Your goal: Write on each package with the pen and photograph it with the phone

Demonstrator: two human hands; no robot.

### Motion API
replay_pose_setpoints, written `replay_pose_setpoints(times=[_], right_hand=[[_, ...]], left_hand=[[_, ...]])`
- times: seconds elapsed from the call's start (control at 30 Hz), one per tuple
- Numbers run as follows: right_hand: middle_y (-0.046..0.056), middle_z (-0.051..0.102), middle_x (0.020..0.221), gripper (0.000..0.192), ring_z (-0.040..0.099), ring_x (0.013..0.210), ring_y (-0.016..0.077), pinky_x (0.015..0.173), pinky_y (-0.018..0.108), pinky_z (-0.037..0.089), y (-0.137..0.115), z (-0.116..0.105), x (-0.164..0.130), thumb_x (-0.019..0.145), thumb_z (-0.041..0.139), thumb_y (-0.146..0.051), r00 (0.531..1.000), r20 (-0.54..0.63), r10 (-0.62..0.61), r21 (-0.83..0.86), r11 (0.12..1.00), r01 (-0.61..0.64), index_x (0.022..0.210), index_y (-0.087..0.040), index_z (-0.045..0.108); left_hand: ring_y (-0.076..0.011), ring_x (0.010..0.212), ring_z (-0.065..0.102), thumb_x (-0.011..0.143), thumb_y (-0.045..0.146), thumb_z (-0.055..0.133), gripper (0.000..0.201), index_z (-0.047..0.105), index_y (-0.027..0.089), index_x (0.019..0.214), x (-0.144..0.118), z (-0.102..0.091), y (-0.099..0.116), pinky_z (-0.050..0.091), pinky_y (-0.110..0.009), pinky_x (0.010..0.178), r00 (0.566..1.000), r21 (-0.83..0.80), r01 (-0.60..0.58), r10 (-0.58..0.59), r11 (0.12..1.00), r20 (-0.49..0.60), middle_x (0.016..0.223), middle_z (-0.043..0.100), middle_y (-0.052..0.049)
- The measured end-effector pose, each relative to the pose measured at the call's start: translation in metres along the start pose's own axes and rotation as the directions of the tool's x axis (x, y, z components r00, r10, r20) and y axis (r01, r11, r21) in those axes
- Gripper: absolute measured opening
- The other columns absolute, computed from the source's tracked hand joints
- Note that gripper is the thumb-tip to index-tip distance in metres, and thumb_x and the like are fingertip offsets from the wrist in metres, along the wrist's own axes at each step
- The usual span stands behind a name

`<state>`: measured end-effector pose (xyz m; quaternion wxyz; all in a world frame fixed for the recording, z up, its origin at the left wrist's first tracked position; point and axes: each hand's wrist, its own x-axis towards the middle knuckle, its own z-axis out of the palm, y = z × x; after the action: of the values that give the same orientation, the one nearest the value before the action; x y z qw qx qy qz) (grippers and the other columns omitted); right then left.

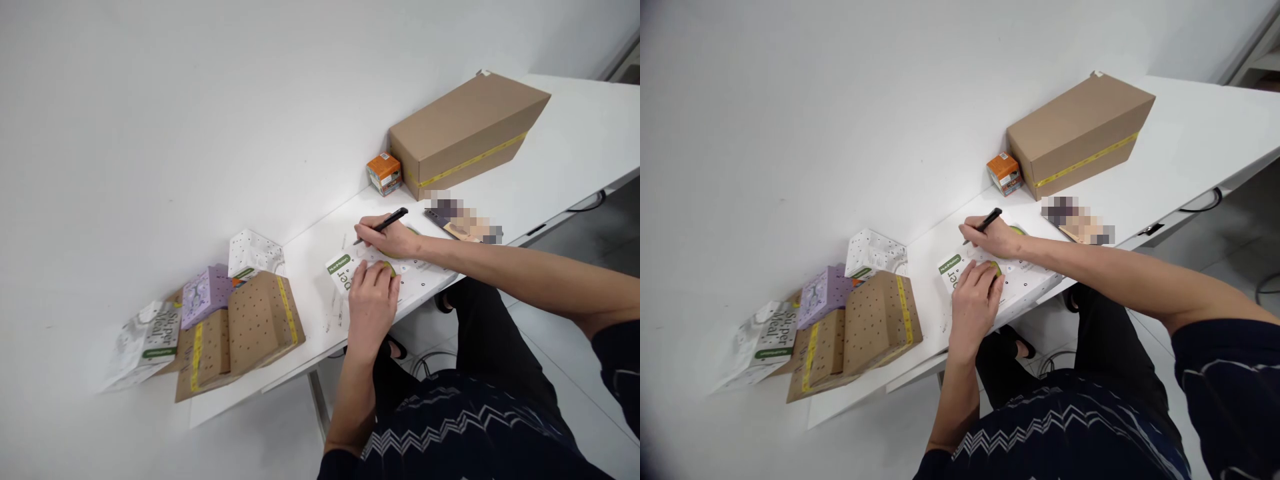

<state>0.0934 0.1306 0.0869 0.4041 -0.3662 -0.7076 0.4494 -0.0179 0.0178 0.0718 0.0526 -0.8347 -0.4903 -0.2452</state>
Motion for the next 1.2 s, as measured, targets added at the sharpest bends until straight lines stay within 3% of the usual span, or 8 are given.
replay_pose_setpoints(times=[0.13, 0.3, 0.43, 0.53, 0.77, 0.87, 1.0, 1.2], right_hand=[[-0.004, 0.047, 0.054, 0.036, 0.042, 0.047, 0.0086, 0.047, 0.023, 0.036, 0.003, -0.022, 0.001, 0.091, 0.044, -0.048, 0.941, -0.338, -0.004, 0.162, 0.985, 0.062, 0.071, -0.019, 0.055], [0.001, 0.058, 0.07, 0.029, 0.05, 0.052, 0.012, 0.053, 0.026, 0.043, 0.048, -0.073, -0.041, 0.092, 0.044, -0.046, 0.593, -0.805, 0.004, -0.006, 1.0, -0.016, 0.095, -0.02, 0.057], [0.012, 0.065, 0.108, 0.032, 0.061, 0.095, 0.0235, 0.081, 0.036, 0.047, 0.101, -0.091, -0.103, 0.092, 0.039, -0.031, 0.843, -0.538, -0.019, -0.427, 0.868, -0.252, 0.113, -0.02, 0.06], [0.016, 0.061, 0.122, 0.043, 0.054, 0.108, 0.0271, 0.092, 0.04, 0.041, 0.125, -0.086, -0.124, 0.088, 0.034, -0.014, 0.991, -0.127, -0.036, -0.711, 0.7, -0.065, 0.124, -0.014, 0.058], [0.016, 0.063, 0.116, 0.047, 0.049, 0.094, 0.0292, 0.079, 0.042, 0.038, 0.13, -0.066, -0.091, 0.092, 0.031, -0.014, 0.998, 0.061, 0.012, -0.873, 0.485, 0.048, 0.134, -0.018, 0.052], [0.018, 0.054, 0.131, 0.047, 0.045, 0.105, 0.0332, 0.08, 0.043, 0.037, 0.128, -0.074, -0.088, 0.094, 0.033, -0.023, 0.984, -0.153, 0.093, -0.854, 0.489, -0.179, 0.139, -0.02, 0.045], [0.026, 0.043, 0.137, 0.079, 0.039, 0.115, 0.0423, 0.086, 0.051, 0.035, 0.13, -0.094, -0.106, 0.08, 0.057, -0.055, 0.815, -0.527, 0.241, -0.694, 0.432, -0.576, 0.145, -0.016, 0.034], [0.024, 0.052, 0.128, 0.07, 0.043, 0.114, 0.0404, 0.088, 0.051, 0.036, 0.125, -0.097, -0.117, 0.081, 0.054, -0.05, 0.806, -0.493, 0.327, -0.661, 0.462, -0.592, 0.139, -0.014, 0.04]], left_hand=[[-0.0179, 0.101, 0.064, 0.093, 0.023, 0.05, 0.019, 0.063, 0.015, 0.105, -0.001, 0.0, 0.0, 0.045, -0.04, 0.108, 0.999, 0.005, -0.003, 0.003, 1.0, -0.032, 0.106, 0.07, -0.008], [-0.0184, 0.102, 0.064, 0.093, 0.023, 0.05, 0.019, 0.065, 0.017, 0.105, -0.001, 0.0, 0.0, 0.047, -0.042, 0.106, 0.999, -0.011, 0.005, -0.006, 1.0, -0.053, 0.107, 0.07, -0.007], [-0.0185, 0.102, 0.064, 0.094, 0.023, 0.049, 0.02, 0.067, 0.019, 0.103, -0.001, 0.001, -0.002, 0.048, -0.043, 0.105, 0.998, -0.038, 0.03, -0.031, 0.999, -0.049, 0.106, 0.071, -0.006], [-0.0182, 0.103, 0.064, 0.093, 0.022, 0.05, 0.02, 0.067, 0.018, 0.102, 0.0, 0.001, -0.004, 0.049, -0.043, 0.104, 0.998, -0.052, 0.021, -0.024, 0.998, -0.057, 0.105, 0.071, -0.006], [-0.0168, 0.1, 0.065, 0.093, 0.02, 0.05, 0.02, 0.068, 0.018, 0.101, 0.0, 0.0, -0.002, 0.048, -0.043, 0.105, 0.998, -0.063, 0.026, -0.029, 0.998, -0.056, 0.104, 0.071, -0.006], [-0.0165, 0.098, 0.065, 0.093, 0.021, 0.05, 0.02, 0.068, 0.017, 0.1, 0.001, 0.001, -0.002, 0.048, -0.043, 0.104, 0.997, -0.059, 0.027, -0.031, 0.998, -0.065, 0.104, 0.071, -0.006], [-0.0171, 0.098, 0.066, 0.094, 0.022, 0.049, 0.021, 0.069, 0.018, 0.098, 0.002, 0.003, -0.001, 0.049, -0.044, 0.103, 0.997, -0.048, 0.021, -0.025, 0.999, -0.078, 0.102, 0.072, -0.006], [-0.0174, 0.097, 0.067, 0.094, 0.023, 0.048, 0.022, 0.069, 0.018, 0.099, 0.002, 0.004, 0.001, 0.049, -0.044, 0.103, 0.997, -0.027, 0.018, -0.02, 0.999, -0.071, 0.102, 0.072, -0.007]])
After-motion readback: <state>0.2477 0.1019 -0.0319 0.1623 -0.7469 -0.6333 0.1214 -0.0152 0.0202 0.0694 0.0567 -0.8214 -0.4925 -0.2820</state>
